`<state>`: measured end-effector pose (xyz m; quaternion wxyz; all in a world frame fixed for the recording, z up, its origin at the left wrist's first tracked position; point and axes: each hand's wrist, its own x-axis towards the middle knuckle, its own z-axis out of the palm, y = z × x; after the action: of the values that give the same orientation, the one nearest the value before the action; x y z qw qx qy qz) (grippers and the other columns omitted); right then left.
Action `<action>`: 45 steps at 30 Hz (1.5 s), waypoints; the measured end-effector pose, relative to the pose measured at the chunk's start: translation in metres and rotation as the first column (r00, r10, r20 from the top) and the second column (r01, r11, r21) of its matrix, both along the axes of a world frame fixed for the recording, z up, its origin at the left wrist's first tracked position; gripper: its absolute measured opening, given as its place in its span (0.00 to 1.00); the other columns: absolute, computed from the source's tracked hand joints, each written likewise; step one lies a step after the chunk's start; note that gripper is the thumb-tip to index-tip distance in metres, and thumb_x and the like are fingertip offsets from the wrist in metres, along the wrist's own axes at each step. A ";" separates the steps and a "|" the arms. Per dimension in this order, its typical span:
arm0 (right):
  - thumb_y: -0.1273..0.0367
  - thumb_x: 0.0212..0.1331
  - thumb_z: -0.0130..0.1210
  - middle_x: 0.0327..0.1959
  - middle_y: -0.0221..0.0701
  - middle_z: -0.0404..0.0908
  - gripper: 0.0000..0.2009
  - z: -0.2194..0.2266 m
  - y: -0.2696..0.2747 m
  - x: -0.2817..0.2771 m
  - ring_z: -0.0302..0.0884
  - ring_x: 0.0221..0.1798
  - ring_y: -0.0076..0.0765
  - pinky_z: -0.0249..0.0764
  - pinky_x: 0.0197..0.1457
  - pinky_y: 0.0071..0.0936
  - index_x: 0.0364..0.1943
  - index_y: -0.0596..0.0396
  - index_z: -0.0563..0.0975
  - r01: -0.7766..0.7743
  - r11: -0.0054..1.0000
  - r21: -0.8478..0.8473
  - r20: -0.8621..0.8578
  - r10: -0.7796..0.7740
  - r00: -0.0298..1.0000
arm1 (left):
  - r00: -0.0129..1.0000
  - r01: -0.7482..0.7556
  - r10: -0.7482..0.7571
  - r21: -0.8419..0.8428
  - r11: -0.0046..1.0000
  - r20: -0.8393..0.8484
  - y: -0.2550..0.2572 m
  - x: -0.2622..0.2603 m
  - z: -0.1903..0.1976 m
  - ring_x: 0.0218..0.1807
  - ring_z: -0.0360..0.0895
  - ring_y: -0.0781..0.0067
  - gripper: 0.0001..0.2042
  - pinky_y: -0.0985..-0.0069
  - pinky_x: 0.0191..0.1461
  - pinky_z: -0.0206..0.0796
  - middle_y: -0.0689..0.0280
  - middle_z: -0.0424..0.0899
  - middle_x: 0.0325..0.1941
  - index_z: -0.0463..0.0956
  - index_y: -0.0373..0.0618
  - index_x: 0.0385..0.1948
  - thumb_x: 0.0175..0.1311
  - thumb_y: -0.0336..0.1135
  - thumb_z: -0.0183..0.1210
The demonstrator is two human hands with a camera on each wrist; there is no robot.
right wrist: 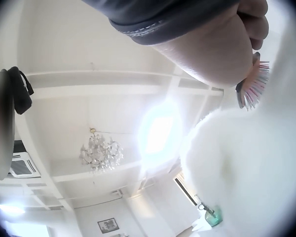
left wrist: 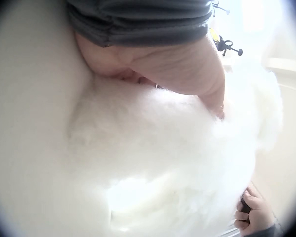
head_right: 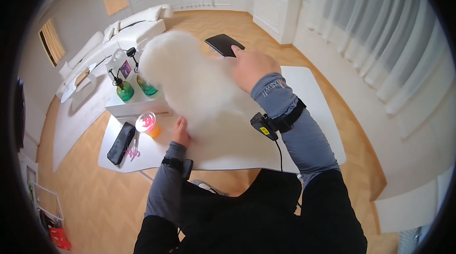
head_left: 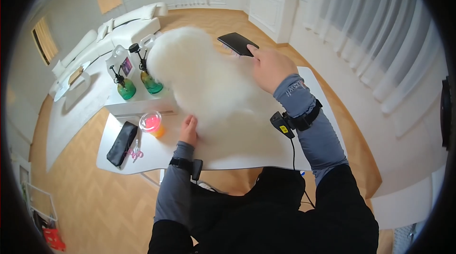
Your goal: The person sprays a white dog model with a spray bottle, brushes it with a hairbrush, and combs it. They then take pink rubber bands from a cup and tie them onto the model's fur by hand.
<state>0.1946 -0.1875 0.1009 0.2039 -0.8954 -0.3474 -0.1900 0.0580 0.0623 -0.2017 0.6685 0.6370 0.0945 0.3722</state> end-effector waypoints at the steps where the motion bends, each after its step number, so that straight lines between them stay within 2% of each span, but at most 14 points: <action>1: 0.65 0.70 0.49 0.39 0.43 0.86 0.22 0.000 -0.005 0.002 0.84 0.45 0.53 0.79 0.50 0.50 0.66 0.39 0.80 0.008 1.000 -0.008 0.004 -0.008 1.000 | 1.000 0.008 -0.008 -0.008 1.000 0.004 0.001 0.001 -0.005 0.43 0.69 0.83 0.13 0.79 0.49 0.63 0.75 0.74 0.38 0.78 0.41 0.42 0.79 0.43 0.56; 3: 0.65 0.69 0.49 0.38 0.43 0.86 0.22 0.002 -0.021 0.008 0.84 0.45 0.53 0.79 0.48 0.48 0.65 0.36 0.81 0.055 0.998 -0.034 0.017 -0.054 0.998 | 0.981 -0.194 0.191 0.182 0.964 0.032 0.008 0.007 -0.027 0.45 0.69 0.82 0.14 0.79 0.50 0.63 0.75 0.75 0.40 0.78 0.39 0.46 0.79 0.43 0.56; 6: 0.65 0.69 0.49 0.37 0.43 0.86 0.21 0.004 -0.043 0.019 0.84 0.44 0.53 0.79 0.48 0.48 0.64 0.35 0.82 0.104 0.993 -0.048 0.020 -0.103 0.995 | 0.990 0.026 -0.046 -0.148 0.989 -0.136 0.011 -0.003 -0.008 0.48 0.71 0.81 0.18 0.78 0.55 0.65 0.72 0.78 0.44 0.77 0.35 0.53 0.80 0.44 0.56; 12: 0.63 0.70 0.49 0.38 0.45 0.87 0.21 -0.006 -0.078 0.047 0.84 0.43 0.56 0.79 0.49 0.49 0.64 0.37 0.82 0.228 0.972 -0.050 0.034 -0.226 0.974 | 0.995 -0.045 0.021 -0.243 0.969 -0.101 0.004 -0.002 0.002 0.46 0.70 0.81 0.17 0.80 0.52 0.64 0.73 0.77 0.41 0.79 0.35 0.50 0.79 0.43 0.56; 19: 0.65 0.72 0.51 0.44 0.45 0.86 0.21 -0.024 -0.091 0.034 0.83 0.46 0.54 0.78 0.50 0.45 0.68 0.43 0.78 0.231 0.966 0.113 0.053 -0.238 0.970 | 0.986 -0.023 0.007 -0.090 0.996 -0.169 0.003 -0.008 0.016 0.41 0.67 0.82 0.15 0.79 0.46 0.62 0.76 0.73 0.36 0.77 0.36 0.43 0.79 0.42 0.55; 21: 0.70 0.68 0.56 0.39 0.39 0.83 0.23 -0.031 -0.087 0.025 0.83 0.41 0.50 0.79 0.47 0.41 0.68 0.43 0.78 -0.275 0.890 0.364 0.348 0.144 0.926 | 0.988 -0.008 0.006 -0.013 1.000 -0.156 0.002 -0.008 0.019 0.40 0.66 0.83 0.14 0.79 0.45 0.61 0.77 0.71 0.35 0.76 0.37 0.41 0.79 0.42 0.54; 26: 0.73 0.61 0.62 0.31 0.33 0.76 0.26 -0.038 -0.091 0.006 0.76 0.36 0.43 0.70 0.41 0.40 0.66 0.46 0.80 -0.408 0.898 0.161 0.255 0.362 0.897 | 0.980 -0.013 -0.030 -0.215 0.976 -0.197 -0.015 -0.013 0.042 0.38 0.62 0.86 0.14 0.81 0.42 0.57 0.78 0.68 0.33 0.75 0.40 0.38 0.80 0.42 0.54; 28: 0.73 0.59 0.63 0.29 0.27 0.75 0.26 -0.041 -0.094 0.006 0.74 0.36 0.38 0.65 0.42 0.37 0.64 0.41 0.82 -0.464 0.878 -0.116 0.338 0.474 0.813 | 0.979 0.002 -0.043 -0.199 0.980 -0.201 -0.010 -0.013 0.036 0.38 0.63 0.86 0.13 0.81 0.42 0.57 0.78 0.68 0.33 0.75 0.40 0.39 0.80 0.42 0.54; 33: 0.75 0.58 0.62 0.28 0.24 0.73 0.26 -0.066 -0.120 0.019 0.73 0.35 0.35 0.63 0.44 0.34 0.63 0.40 0.83 -0.585 0.794 -0.164 0.286 0.606 0.743 | 0.972 -0.034 -0.007 -0.170 0.985 -0.233 -0.003 -0.011 0.025 0.37 0.62 0.86 0.13 0.81 0.41 0.57 0.78 0.68 0.33 0.77 0.41 0.39 0.80 0.42 0.55; 36: 0.76 0.56 0.62 0.28 0.28 0.74 0.27 -0.080 -0.147 0.027 0.74 0.35 0.38 0.66 0.44 0.36 0.63 0.40 0.83 -0.580 0.814 0.006 0.250 0.561 0.789 | 0.974 -0.016 -0.027 -0.187 0.982 -0.227 0.012 -0.004 -0.007 0.37 0.63 0.86 0.14 0.82 0.41 0.58 0.79 0.68 0.34 0.77 0.40 0.45 0.80 0.43 0.55; 38: 0.74 0.61 0.60 0.30 0.33 0.75 0.26 -0.101 -0.167 0.038 0.73 0.35 0.44 0.70 0.44 0.39 0.65 0.41 0.81 -0.342 0.914 0.218 0.167 0.310 0.936 | 0.982 -0.112 0.088 -0.141 0.984 -0.164 0.035 0.011 -0.062 0.39 0.63 0.87 0.17 0.83 0.42 0.59 0.78 0.70 0.37 0.77 0.39 0.54 0.80 0.44 0.55; 39: 0.74 0.61 0.60 0.30 0.33 0.75 0.26 -0.111 -0.177 0.045 0.73 0.35 0.44 0.70 0.44 0.39 0.65 0.41 0.81 -0.322 0.922 0.217 0.159 0.292 0.943 | 0.983 -0.094 0.068 -0.144 0.985 -0.172 0.036 0.009 -0.061 0.39 0.63 0.87 0.17 0.83 0.42 0.59 0.78 0.70 0.37 0.77 0.39 0.54 0.80 0.44 0.55; 41: 0.70 0.67 0.57 0.34 0.38 0.78 0.23 -0.137 -0.195 0.063 0.77 0.39 0.50 0.74 0.45 0.42 0.67 0.41 0.79 0.041 0.961 0.273 -0.046 -0.030 0.999 | 0.988 -0.055 0.052 -0.016 0.998 -0.147 0.037 -0.001 -0.058 0.41 0.64 0.87 0.20 0.84 0.44 0.60 0.78 0.71 0.39 0.74 0.37 0.62 0.81 0.44 0.54; 45: 0.65 0.72 0.55 0.39 0.40 0.81 0.22 -0.207 -0.232 0.105 0.80 0.44 0.52 0.77 0.49 0.43 0.69 0.38 0.77 0.281 0.953 0.110 -0.023 -0.280 0.960 | 0.987 -0.085 0.093 0.065 0.994 -0.132 0.049 -0.007 -0.065 0.40 0.63 0.88 0.20 0.84 0.42 0.59 0.77 0.70 0.38 0.75 0.38 0.61 0.81 0.44 0.54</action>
<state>0.2998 -0.4192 -0.1062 0.2260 -0.9234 -0.2047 -0.2333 0.0511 0.1110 -0.2663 0.6243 0.6752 0.1565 0.3604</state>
